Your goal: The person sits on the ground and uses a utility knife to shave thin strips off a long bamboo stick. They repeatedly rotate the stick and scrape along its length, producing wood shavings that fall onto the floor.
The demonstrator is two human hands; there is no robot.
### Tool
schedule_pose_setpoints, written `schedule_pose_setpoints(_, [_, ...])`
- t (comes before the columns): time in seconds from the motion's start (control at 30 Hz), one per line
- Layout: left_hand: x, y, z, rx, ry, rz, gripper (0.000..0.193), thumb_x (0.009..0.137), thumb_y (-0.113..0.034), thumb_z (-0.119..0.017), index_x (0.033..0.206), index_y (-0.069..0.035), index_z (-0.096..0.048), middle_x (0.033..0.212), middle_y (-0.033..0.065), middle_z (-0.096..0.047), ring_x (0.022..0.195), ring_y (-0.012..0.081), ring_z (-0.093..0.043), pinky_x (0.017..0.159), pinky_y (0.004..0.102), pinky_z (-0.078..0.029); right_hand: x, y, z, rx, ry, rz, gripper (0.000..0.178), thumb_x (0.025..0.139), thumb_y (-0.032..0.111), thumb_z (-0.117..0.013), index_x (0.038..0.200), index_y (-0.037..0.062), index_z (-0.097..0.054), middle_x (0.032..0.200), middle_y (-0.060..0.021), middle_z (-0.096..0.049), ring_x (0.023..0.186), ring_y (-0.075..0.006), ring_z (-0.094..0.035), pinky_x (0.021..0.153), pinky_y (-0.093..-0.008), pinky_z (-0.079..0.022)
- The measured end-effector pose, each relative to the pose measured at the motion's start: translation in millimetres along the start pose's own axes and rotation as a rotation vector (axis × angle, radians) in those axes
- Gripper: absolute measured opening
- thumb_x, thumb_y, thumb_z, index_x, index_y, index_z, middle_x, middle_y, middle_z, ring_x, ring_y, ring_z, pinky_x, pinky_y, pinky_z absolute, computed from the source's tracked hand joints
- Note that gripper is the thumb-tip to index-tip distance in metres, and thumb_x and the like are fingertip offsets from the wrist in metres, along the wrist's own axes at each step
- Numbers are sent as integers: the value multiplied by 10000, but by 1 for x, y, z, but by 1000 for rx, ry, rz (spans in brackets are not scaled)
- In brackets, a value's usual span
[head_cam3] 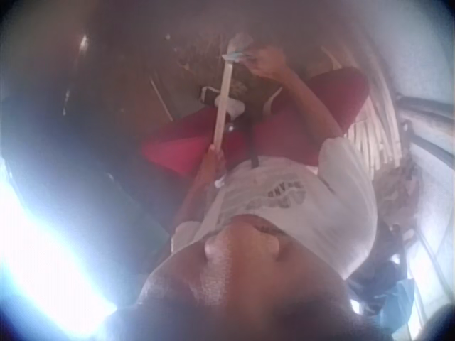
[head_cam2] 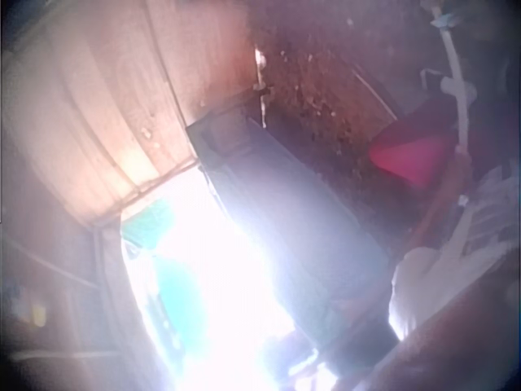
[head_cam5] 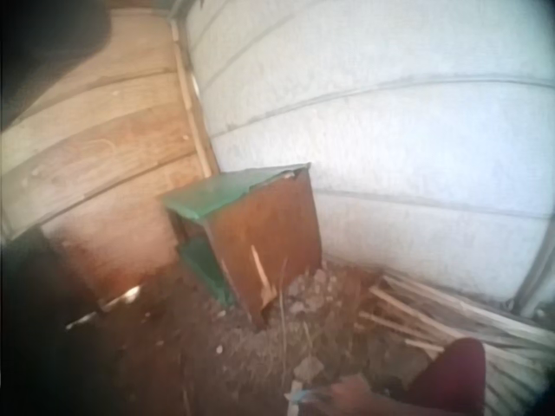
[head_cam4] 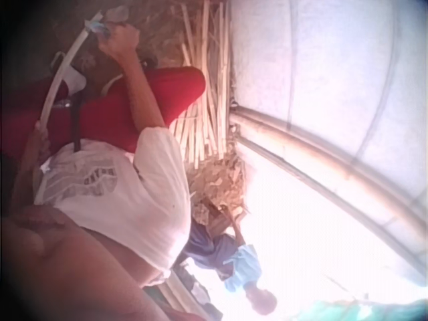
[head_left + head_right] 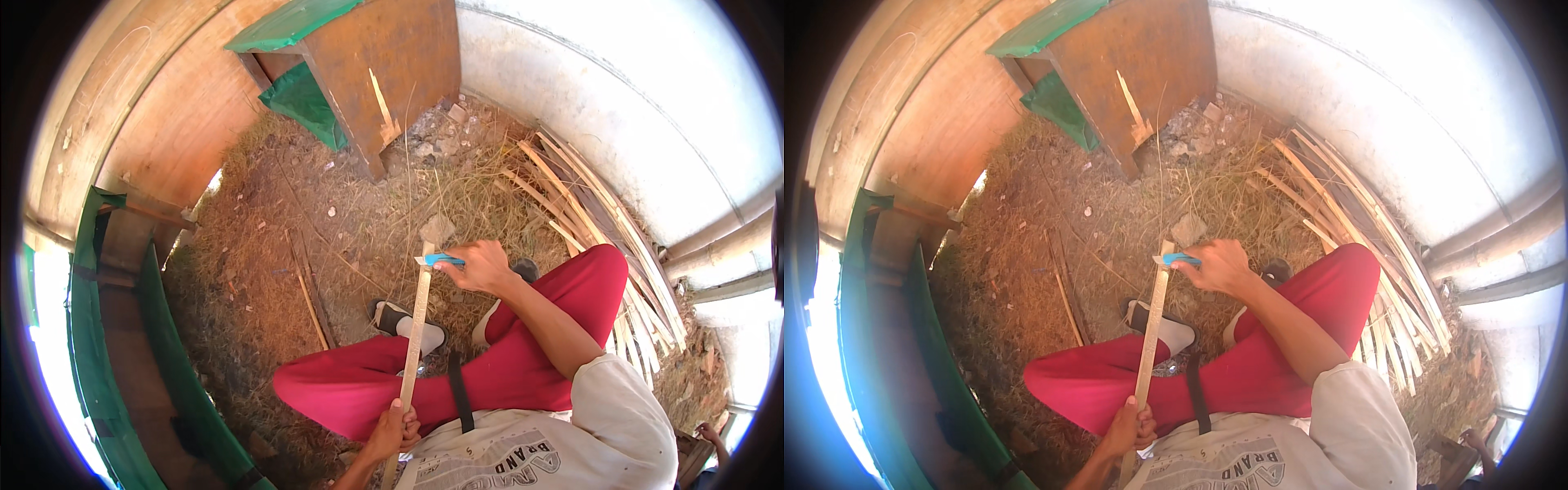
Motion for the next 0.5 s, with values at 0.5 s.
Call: schedule_pose_setpoints(0.5, [2, -1, 9, -53, 21, 54, 598, 1050, -684, -222, 808, -145, -318, 586, -37, -225, 434, 64, -187, 385, 270, -161, 0, 13, 11, 261, 49, -3, 376, 945, 519, -646, 1037, 197, -818, 665, -118, -696, 601, -321, -677, 568, -438, -530])
Point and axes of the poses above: each hand's wrist, its own x-axis towards the middle knuckle, its own z-axis out of the back of the hand, y = z × x, the point moved 10 cm from there along x, towards the middle knuckle
